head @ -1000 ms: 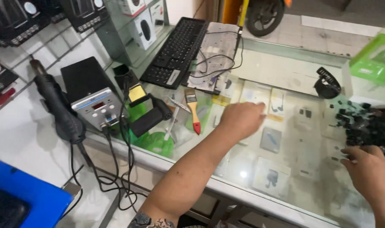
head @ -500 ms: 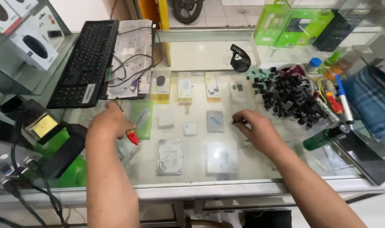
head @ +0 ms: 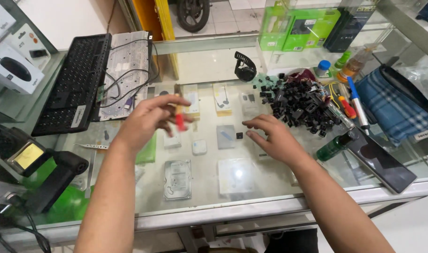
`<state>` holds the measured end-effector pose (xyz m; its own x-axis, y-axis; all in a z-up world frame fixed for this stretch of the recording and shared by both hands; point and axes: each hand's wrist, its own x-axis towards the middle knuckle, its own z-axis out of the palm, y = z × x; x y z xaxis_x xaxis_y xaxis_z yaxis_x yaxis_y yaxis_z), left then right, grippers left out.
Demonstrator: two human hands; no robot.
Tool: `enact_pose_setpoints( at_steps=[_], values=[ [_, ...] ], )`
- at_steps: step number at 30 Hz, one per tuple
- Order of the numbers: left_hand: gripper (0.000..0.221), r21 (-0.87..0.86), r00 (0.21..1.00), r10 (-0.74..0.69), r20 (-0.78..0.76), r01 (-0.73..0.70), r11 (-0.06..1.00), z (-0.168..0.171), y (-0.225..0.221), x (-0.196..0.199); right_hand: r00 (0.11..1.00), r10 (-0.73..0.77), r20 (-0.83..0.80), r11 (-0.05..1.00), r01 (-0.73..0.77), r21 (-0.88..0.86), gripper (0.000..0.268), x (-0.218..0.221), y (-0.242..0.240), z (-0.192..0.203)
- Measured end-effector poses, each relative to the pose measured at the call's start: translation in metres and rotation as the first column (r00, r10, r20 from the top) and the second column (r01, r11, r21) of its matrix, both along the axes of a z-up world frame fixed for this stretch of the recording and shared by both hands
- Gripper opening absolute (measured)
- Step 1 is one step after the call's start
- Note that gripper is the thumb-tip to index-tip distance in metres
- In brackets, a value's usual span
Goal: Cleaning a keyboard plate with a brush and inspecting small mechanical components on a repair bench
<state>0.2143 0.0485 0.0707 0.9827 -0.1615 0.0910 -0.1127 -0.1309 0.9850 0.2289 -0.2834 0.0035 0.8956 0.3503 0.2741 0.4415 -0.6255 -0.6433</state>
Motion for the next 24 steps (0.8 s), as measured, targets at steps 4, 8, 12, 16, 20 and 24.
enact_pose_setpoints(
  at_steps=[4,8,12,16,20,24],
  values=[
    [0.027,0.105,0.963,-0.216,0.159,0.201,0.974,-0.024,-0.032,0.025,0.994,0.102,0.033,0.992,-0.099,-0.076,0.021,0.005,0.011,-0.014],
    [0.01,0.174,0.953,0.043,0.3,-0.099,0.98,-0.052,-0.056,0.029,0.998,0.029,-0.06,0.999,-0.028,0.02,0.023,0.007,0.01,-0.019],
    [0.046,0.084,0.93,-0.003,0.367,-0.031,0.996,-0.065,-0.048,0.026,0.98,-0.025,-0.199,0.962,0.078,0.262,0.025,0.026,0.01,0.0],
    [0.023,0.255,0.899,0.108,0.424,-0.233,0.939,-0.082,-0.044,0.035,0.947,0.092,-0.307,0.9,0.053,0.433,0.03,0.05,0.031,0.006],
    [0.023,0.238,0.842,0.173,0.512,-0.332,0.913,-0.071,-0.044,0.025,0.913,0.224,-0.341,0.757,0.057,0.65,0.041,0.064,0.053,-0.012],
    [0.026,0.075,0.843,0.211,0.495,-0.283,0.956,-0.065,-0.049,0.013,0.887,0.242,-0.393,0.71,0.114,0.695,0.031,0.059,0.061,-0.025]
  ],
)
